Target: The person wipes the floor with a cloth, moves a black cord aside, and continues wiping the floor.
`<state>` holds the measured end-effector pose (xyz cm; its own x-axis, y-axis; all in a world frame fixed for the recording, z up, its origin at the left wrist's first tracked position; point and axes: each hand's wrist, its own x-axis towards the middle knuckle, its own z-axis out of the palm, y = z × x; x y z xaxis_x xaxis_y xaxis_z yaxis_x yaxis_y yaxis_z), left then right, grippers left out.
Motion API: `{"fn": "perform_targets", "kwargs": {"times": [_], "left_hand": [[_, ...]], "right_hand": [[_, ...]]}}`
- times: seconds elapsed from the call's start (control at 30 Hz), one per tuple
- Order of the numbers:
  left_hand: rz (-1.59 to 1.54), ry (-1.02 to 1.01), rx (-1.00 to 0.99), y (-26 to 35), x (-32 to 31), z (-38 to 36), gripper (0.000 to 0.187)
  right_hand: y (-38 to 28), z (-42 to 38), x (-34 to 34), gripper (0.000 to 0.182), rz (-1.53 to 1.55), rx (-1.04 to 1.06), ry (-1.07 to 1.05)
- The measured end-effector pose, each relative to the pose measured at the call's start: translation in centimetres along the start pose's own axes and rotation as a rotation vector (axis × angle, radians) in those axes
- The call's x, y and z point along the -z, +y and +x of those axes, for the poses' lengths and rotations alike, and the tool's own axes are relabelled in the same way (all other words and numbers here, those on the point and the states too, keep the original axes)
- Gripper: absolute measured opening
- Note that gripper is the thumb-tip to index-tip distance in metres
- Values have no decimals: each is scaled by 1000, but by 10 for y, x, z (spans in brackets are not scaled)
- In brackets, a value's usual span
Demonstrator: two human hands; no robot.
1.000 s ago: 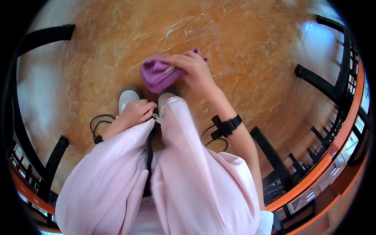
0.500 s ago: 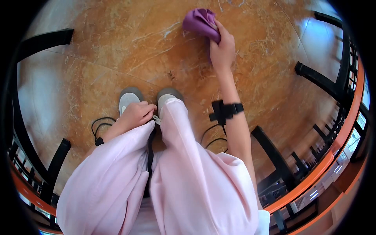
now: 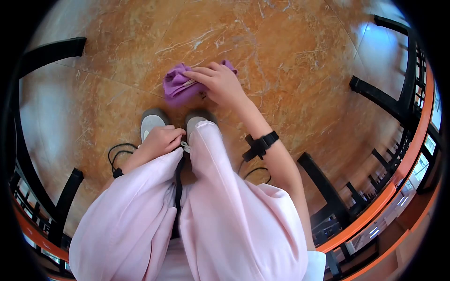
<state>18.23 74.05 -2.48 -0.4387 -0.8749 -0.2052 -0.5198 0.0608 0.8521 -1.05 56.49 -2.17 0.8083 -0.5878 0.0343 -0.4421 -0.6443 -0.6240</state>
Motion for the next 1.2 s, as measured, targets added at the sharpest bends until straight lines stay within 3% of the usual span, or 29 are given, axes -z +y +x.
{"fn": "perform_targets", "kwargs": {"times": [0.07,0.2,0.27,0.3,0.37,0.47,0.5,0.63,0.77,0.87,0.93,1.2], "left_hand": [[-2,7,-7,0,-1,-1,12],[-7,14,-8,-2,-2,-1,11],[-13,17,-10,-2,-3,-1,11],[-16,15,-6,-1,-3,-1,11],[-17,14,-2,-1,-2,-1,11],[-24,2,-13,0,0,-1,11],[-18,-4,-9,1,0,0,11],[-15,-2,-16,0,-2,1,11],[-17,17,-21,2,0,1,11],[5,5,-14,0,-1,-2,11],[-28,27,-23,-3,-2,-3,11],[-2,11,-21,-2,-2,-3,10]], "right_hand": [[-4,-13,10,61,11,-35,50],[4,-51,26,46,160,-542,583],[25,-71,27,39,138,-653,824],[37,-82,26,39,136,-652,823],[50,-90,27,38,44,-886,985],[38,-83,13,39,-87,-1073,960],[40,-81,1,41,-153,-999,956],[-6,-54,-17,48,-144,-744,577],[-25,-31,-21,56,105,-429,369],[-23,-21,-12,52,180,-433,494],[-26,-13,9,42,521,-587,767],[22,-34,47,33,428,-676,921]]}}
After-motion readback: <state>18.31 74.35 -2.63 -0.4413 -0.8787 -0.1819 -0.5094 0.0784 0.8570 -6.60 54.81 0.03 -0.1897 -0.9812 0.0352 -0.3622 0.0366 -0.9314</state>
